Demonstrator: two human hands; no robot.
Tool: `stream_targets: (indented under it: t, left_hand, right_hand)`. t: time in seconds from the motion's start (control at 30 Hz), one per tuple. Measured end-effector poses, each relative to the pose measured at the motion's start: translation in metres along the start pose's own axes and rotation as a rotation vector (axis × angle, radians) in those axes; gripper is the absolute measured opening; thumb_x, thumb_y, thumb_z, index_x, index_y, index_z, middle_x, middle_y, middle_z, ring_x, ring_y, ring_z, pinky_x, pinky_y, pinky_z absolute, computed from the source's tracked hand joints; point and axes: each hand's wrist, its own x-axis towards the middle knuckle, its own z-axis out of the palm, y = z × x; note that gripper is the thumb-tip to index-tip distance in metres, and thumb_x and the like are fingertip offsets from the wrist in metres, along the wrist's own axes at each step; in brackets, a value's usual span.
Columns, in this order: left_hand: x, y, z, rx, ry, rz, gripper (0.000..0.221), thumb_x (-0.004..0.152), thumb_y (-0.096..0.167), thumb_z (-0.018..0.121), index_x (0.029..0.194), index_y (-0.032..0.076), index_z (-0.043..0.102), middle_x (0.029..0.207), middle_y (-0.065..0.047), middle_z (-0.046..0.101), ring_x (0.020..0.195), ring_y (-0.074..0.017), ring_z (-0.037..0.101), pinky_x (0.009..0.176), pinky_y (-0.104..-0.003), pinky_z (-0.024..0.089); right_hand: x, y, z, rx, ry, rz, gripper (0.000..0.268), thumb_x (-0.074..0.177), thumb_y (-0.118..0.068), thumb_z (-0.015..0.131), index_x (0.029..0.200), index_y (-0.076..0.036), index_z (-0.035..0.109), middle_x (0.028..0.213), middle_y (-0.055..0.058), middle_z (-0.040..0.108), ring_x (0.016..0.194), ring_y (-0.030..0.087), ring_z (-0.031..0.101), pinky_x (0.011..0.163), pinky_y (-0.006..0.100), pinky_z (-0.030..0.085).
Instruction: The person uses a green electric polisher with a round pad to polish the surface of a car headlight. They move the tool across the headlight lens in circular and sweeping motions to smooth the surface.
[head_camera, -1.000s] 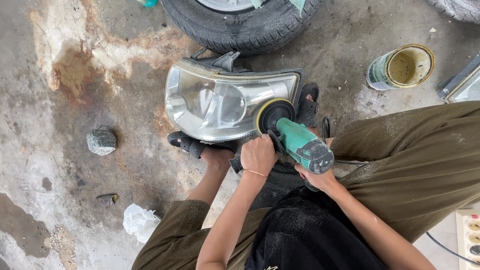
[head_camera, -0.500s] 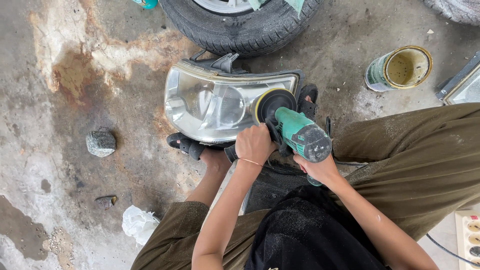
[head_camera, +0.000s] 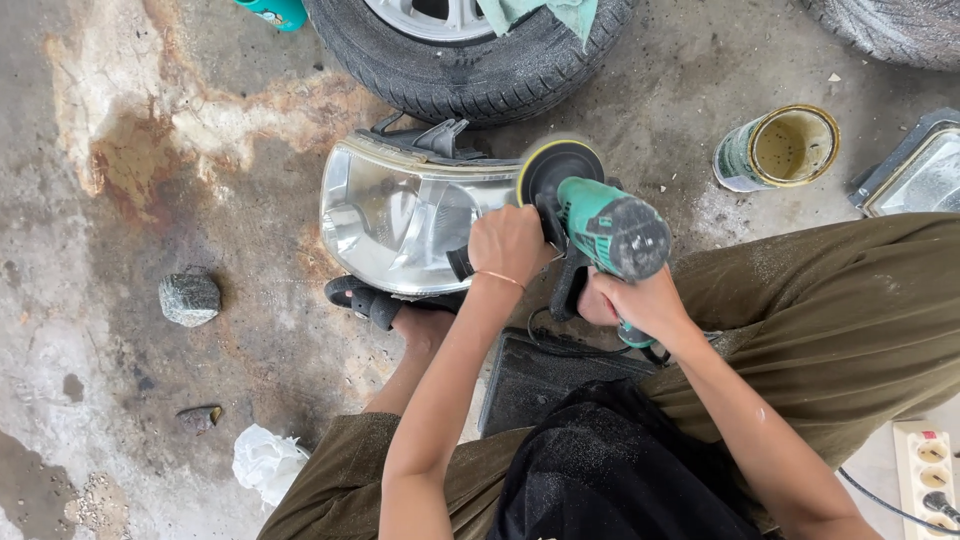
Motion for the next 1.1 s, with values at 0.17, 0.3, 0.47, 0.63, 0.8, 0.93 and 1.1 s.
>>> stream_targets:
  t: [0.17,0.3,0.47,0.63,0.8,0.93,1.1]
  left_hand:
    - [0.008,-0.018,-0.021,-0.019,-0.068,-0.065,0.034,0.072,0.031,0.067,0.094,0.007,0.078,0.085,-0.012,0.075,0.085,-0.0382,0.076,0.071,-0.048,0.058]
    - [-0.001,-0.032,-0.052,-0.127,-0.116,-0.151,0.035,0.071,0.024,0.065,0.096,0.003,0.077,0.089,-0.016,0.075,0.091,-0.0410,0.075,0.079,-0.049,0.058]
    - [-0.014,-0.048,-0.055,-0.233,-0.173,-0.265,0.037,0.069,0.026,0.062,0.095,0.005,0.078,0.090,-0.016,0.075,0.092,-0.0401,0.075,0.080,-0.048,0.058]
    - [-0.034,-0.067,-0.073,-0.321,-0.186,-0.326,0.038,0.071,0.024,0.059,0.098,0.002,0.074,0.095,-0.018,0.074,0.099,-0.0408,0.074,0.083,-0.049,0.058]
    - [-0.048,-0.081,-0.077,-0.357,-0.196,-0.352,0.039,0.072,0.022,0.057,0.102,0.002,0.073,0.098,-0.016,0.073,0.101,-0.0389,0.073,0.085,-0.047,0.058]
    - [-0.053,-0.090,-0.080,-0.394,-0.155,-0.382,0.040,0.072,0.021,0.059,0.102,0.000,0.074,0.098,-0.018,0.073,0.101,-0.0400,0.073,0.086,-0.048,0.058]
    - [-0.053,-0.100,-0.080,-0.424,-0.146,-0.399,0.036,0.073,0.019,0.057,0.099,0.001,0.074,0.095,-0.017,0.073,0.101,-0.0394,0.073,0.085,-0.048,0.058]
  right_hand:
    - [0.011,-0.053,-0.021,0.032,-0.085,0.058,0.034,0.078,-0.016,0.072,0.051,-0.002,0.058,0.046,0.016,0.058,0.049,0.034,0.065,0.054,0.046,0.045]
    - [0.017,-0.093,-0.026,-0.044,-0.160,0.092,0.033,0.076,-0.019,0.070,0.048,-0.006,0.060,0.041,0.010,0.057,0.038,0.023,0.061,0.047,0.036,0.050]
    - [0.020,-0.135,-0.035,-0.163,-0.308,0.097,0.033,0.075,-0.019,0.070,0.048,-0.004,0.060,0.040,0.011,0.055,0.036,0.023,0.060,0.042,0.035,0.051]
    - [0.028,-0.159,-0.019,-0.279,-0.388,0.047,0.028,0.075,-0.022,0.071,0.059,-0.001,0.062,0.044,0.013,0.057,0.038,0.025,0.061,0.042,0.038,0.050]
    - [0.028,-0.172,-0.005,-0.346,-0.418,0.015,0.028,0.077,-0.024,0.069,0.070,0.002,0.062,0.048,0.012,0.059,0.039,0.023,0.062,0.043,0.037,0.049]
    - [0.027,-0.182,0.002,-0.383,-0.422,-0.010,0.031,0.076,-0.024,0.068,0.086,0.005,0.063,0.051,0.011,0.061,0.041,0.022,0.063,0.042,0.035,0.051]
    - [0.021,-0.200,0.004,-0.361,-0.441,-0.002,0.045,0.079,-0.020,0.065,0.107,0.014,0.060,0.058,0.012,0.062,0.045,0.021,0.065,0.040,0.035,0.053]
